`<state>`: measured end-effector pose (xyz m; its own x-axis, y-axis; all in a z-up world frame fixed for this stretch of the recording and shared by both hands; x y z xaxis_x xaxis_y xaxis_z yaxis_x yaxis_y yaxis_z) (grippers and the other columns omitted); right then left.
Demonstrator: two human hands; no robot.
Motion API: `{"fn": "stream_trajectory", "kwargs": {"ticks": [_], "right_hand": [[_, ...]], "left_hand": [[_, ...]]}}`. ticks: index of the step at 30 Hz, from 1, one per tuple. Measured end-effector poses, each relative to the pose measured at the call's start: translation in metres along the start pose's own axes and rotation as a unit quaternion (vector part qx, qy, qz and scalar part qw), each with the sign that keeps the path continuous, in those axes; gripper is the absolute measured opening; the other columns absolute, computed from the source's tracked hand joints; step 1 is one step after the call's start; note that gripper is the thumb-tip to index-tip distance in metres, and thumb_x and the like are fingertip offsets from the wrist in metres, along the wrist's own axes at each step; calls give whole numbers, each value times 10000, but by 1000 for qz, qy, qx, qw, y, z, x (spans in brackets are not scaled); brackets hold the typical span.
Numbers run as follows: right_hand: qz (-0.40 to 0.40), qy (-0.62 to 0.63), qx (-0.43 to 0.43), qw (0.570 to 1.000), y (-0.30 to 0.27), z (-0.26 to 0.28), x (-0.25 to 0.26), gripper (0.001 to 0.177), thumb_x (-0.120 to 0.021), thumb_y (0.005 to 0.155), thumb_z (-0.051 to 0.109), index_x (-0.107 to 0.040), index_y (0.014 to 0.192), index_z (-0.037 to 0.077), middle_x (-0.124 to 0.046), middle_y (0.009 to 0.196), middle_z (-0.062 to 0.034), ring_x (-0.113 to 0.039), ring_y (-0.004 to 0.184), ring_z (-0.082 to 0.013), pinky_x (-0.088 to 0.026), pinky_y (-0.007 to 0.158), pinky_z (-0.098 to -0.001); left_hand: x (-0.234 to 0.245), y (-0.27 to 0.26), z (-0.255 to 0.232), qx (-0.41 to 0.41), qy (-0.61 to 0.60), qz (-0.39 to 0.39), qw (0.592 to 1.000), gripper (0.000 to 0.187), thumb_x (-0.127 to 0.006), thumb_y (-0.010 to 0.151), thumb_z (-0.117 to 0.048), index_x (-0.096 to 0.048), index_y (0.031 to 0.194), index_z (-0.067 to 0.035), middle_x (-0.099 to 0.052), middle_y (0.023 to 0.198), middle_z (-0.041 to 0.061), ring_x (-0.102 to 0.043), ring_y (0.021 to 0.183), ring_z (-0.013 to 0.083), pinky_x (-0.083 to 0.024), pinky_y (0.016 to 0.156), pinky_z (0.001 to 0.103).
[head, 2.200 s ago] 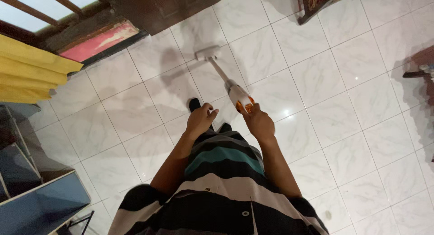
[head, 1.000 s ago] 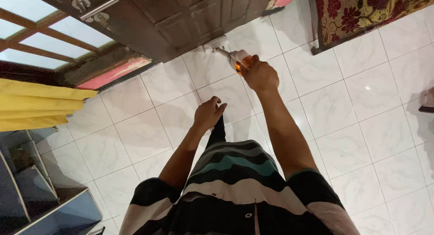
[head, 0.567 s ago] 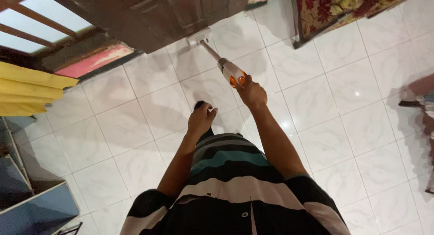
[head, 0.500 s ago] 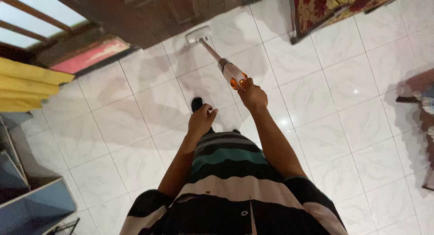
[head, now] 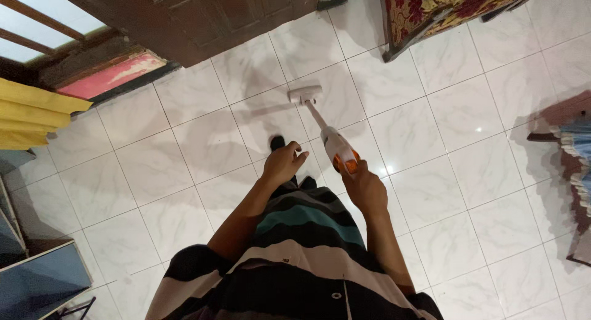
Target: The person vacuums the tiled floor using a handheld vacuum cleaner.
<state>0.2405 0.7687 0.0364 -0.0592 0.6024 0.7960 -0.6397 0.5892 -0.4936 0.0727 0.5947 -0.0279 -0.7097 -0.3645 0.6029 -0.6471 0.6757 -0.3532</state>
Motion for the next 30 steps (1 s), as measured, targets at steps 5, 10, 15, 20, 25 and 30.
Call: {"fn": "stream_trajectory", "kwargs": {"ticks": [5, 10, 15, 20, 25, 30], "right_hand": [[-34, 2, 36, 999, 77, 27, -4, 605, -590, 980, 527, -541, 1262, -5, -717, 812, -292, -715, 765, -464, -576, 653, -550], [-84, -30, 93, 992, 187, 79, 13, 637, -624, 991, 525, -531, 1348, 6, -726, 836, -282, -721, 781, -458, -585, 675, -546], [-71, -58, 121, 988, 290, 138, 51, 588, -700, 918, 496, -570, 1249, 27, -720, 895, -285, -715, 834, -468, -582, 709, -554], [-41, -40, 161, 985, 340, 189, 79, 541, -671, 924, 441, -568, 1262, 31, -730, 927, -288, -719, 879, -464, -585, 756, -546], [-31, -92, 83, 992, 355, 237, 117, 511, -630, 953, 507, -591, 1170, 46, -729, 956, -246, -723, 885, -431, -580, 763, -537], [-13, -99, 80, 992, 354, 251, 129, 522, -613, 979, 495, -571, 1206, 28, -735, 956, -234, -731, 880, -419, -587, 760, -529]], "left_hand": [[1, 32, -2, 3, -2, 1, 1000, 443, -637, 957, -455, -649, 1088, -32, -700, 737, 119, -695, 679, 311, -531, 627, 439], [27, 83, 8, 11, -3, -3, 1000, 443, -632, 957, -466, -657, 1092, -44, -721, 776, 121, -709, 725, 310, -543, 666, 435], [78, 140, 17, -10, -35, -73, 997, 420, -647, 956, -443, -666, 1053, -35, -732, 885, 134, -715, 786, 321, -552, 708, 433], [120, 186, 35, 39, -37, -57, 997, 422, -645, 961, -444, -667, 1060, -35, -740, 858, 125, -719, 796, 310, -561, 714, 421], [149, 219, 34, 25, -26, -61, 997, 440, -656, 959, -443, -656, 1097, -26, -737, 837, 117, -727, 782, 284, -569, 702, 398], [161, 226, 9, 68, -35, -40, 996, 419, -643, 951, -423, -655, 1118, -39, -726, 799, 116, -725, 735, 287, -560, 677, 403]]}}
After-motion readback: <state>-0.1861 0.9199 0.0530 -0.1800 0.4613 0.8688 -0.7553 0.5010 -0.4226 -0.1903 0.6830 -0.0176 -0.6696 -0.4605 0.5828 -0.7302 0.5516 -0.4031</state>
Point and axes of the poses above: each hand's wrist, its own y-axis towards the middle knuckle, its own x-axis out of the back of the hand, z = x × y, the point moved 5 cm from there along y, towards the middle knuckle
